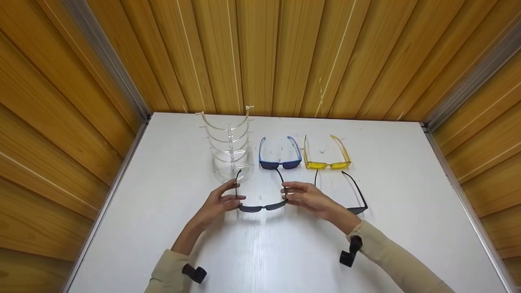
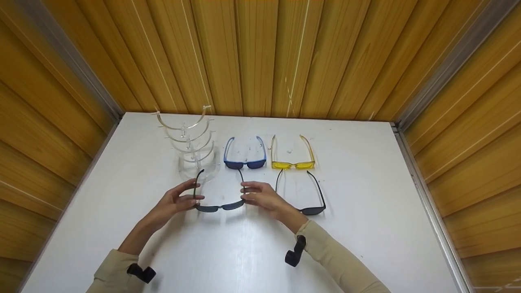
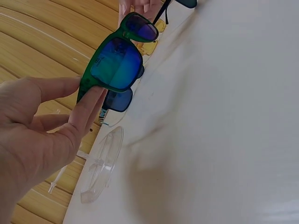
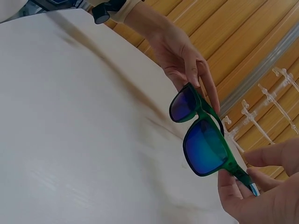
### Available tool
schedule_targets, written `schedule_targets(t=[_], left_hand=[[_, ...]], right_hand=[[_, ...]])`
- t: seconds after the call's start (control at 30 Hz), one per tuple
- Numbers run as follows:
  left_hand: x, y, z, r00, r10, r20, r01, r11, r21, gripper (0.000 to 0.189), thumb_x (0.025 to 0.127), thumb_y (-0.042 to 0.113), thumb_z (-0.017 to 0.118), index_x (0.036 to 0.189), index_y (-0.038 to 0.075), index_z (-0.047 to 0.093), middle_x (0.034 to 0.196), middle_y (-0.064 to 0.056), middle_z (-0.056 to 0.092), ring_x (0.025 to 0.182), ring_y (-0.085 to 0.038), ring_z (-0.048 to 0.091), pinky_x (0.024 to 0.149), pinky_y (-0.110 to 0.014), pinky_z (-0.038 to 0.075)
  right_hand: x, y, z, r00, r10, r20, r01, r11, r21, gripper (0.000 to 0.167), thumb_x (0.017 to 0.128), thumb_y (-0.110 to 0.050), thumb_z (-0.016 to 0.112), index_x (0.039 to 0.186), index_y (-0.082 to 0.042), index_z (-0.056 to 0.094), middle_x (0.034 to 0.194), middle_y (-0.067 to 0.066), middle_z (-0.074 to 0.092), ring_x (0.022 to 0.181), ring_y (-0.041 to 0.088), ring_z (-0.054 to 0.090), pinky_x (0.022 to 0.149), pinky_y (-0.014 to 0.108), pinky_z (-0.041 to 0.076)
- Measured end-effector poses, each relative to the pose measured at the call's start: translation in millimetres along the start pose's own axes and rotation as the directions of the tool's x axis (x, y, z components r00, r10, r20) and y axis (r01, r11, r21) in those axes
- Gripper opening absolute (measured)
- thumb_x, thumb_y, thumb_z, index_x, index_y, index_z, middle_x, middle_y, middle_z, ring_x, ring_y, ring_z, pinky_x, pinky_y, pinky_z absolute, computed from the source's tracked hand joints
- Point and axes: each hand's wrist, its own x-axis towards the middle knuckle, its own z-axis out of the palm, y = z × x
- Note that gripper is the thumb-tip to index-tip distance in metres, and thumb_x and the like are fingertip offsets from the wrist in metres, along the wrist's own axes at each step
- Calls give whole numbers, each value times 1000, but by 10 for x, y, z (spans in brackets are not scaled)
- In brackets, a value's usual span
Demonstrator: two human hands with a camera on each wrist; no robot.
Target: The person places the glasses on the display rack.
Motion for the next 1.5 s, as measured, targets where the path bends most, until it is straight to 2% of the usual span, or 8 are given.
schedule_targets(t=[0.2, 0.33, 0.5, 0.73, 0.83, 1.07, 1.27, 1.5], left_hand=[[-64, 23, -108, 998, 0, -64, 0, 1000, 1, 76, 96, -1, 66, 159, -4, 25, 157, -35, 30, 117, -20, 69, 96, -29, 61], [-101, 39, -180, 994, 0, -105, 1, 1000, 9, 76, 94, -2, 67, 159, -3, 26, 156, -34, 31, 114, -16, 70, 95, -29, 61], [-145, 54, -241, 990, -6, -143, 6, 1000, -2, 76, 93, -4, 67, 158, 0, 29, 157, -32, 32, 113, -14, 70, 94, -29, 61], [-162, 72, -305, 983, -6, -182, 3, 1000, -17, 75, 93, -5, 68, 158, 2, 32, 157, -30, 34, 112, -15, 71, 93, -32, 62], [-165, 74, -325, 981, -8, -192, 4, 1000, -25, 75, 92, -4, 68, 158, 2, 32, 157, -29, 34, 110, -15, 72, 92, -33, 63], [-166, 72, -371, 975, 8, -221, -17, 999, -37, 75, 92, -5, 69, 158, 2, 33, 157, -30, 34, 108, -14, 72, 94, -33, 62], [-119, 101, -415, 959, 5, -282, -17, 999, -38, 69, 94, -3, 68, 156, 1, 37, 156, -28, 39, 106, -12, 73, 94, -32, 62], [-83, 122, -449, 948, -10, -318, -1, 999, -35, 64, 94, 2, 71, 152, 6, 46, 153, -26, 44, 108, -17, 72, 97, -33, 61]], right_hand=[[111, -23, 108, 1000, -30, -4, 30, 999, 31, 59, 95, 4, 64, 149, 9, 42, 140, 19, 62, 121, 17, 64, 100, 26, 58], [194, -55, 179, 999, -35, -3, 35, 998, 45, 60, 93, 6, 65, 150, 7, 44, 147, 25, 55, 124, 20, 63, 98, 25, 58], [249, -99, 229, 999, -47, 8, 46, 997, 56, 61, 93, 6, 65, 150, 4, 44, 149, 27, 52, 127, 24, 63, 98, 27, 59], [319, -115, 249, 995, -89, 35, 86, 993, 79, 60, 94, 8, 63, 150, 5, 43, 143, 29, 57, 108, 14, 71, 95, 26, 60], [349, -110, 255, 996, -81, 34, 78, 992, 95, 61, 94, 8, 63, 151, 4, 42, 143, 29, 56, 106, 13, 71, 95, 26, 60], [431, -93, 265, 998, -66, 15, 64, 991, 114, 58, 94, 5, 66, 148, 3, 46, 136, 22, 64, 111, 14, 69, 100, 28, 59], [532, -134, 294, 996, -94, 7, 92, 983, 157, 59, 93, 8, 65, 148, 8, 44, 120, 10, 70, 113, 18, 69, 101, 28, 58], [597, -166, 312, 995, -98, -1, 97, 979, 179, 57, 93, 9, 64, 147, 9, 45, 117, 6, 70, 117, 20, 68, 101, 28, 58]])
